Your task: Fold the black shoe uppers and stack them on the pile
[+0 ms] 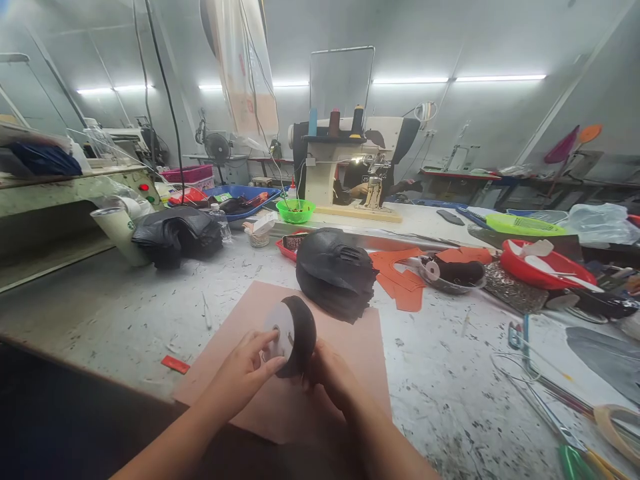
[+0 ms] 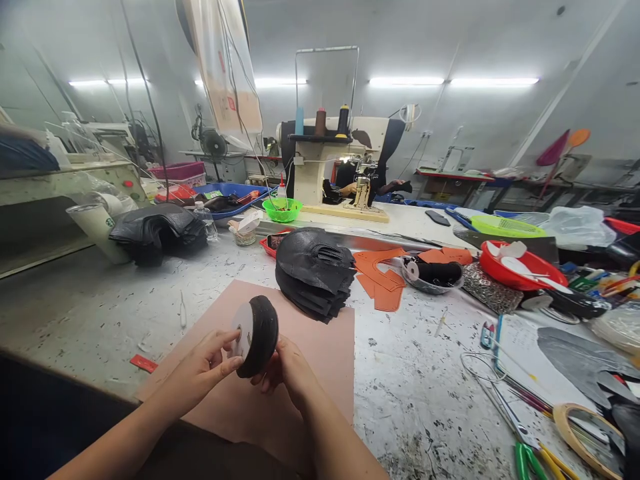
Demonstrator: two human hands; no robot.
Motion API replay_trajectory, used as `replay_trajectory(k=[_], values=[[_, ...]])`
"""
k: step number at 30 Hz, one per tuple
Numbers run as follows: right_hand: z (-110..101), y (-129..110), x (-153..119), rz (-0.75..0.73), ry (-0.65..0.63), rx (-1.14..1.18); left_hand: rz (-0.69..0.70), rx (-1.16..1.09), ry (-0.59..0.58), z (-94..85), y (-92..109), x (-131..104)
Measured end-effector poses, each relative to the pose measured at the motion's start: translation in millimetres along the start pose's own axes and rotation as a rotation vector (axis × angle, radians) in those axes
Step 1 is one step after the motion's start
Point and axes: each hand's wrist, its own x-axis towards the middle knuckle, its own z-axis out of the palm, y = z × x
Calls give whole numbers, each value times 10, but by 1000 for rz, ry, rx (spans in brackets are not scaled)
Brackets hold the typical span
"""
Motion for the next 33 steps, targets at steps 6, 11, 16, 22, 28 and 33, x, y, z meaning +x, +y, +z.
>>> replay_trajectory(k=[6, 11, 16, 22, 28, 33], values=[[5, -15, -4, 9, 7, -9, 40, 32, 17, -2, -3, 2], [17, -37, -18, 26, 10, -18, 41, 22, 14, 3, -4, 13], [31, -79, -34, 52, 7, -31, 22, 13, -6, 10, -20, -14], [54, -65, -46, 73, -8, -28, 11, 77, 14, 20, -9, -72], [93, -75, -125, 60, -70, -63, 64, 210, 135, 17, 103, -157], [104, -88, -200, -11, -126, -105, 76, 105, 127, -20, 165, -298]])
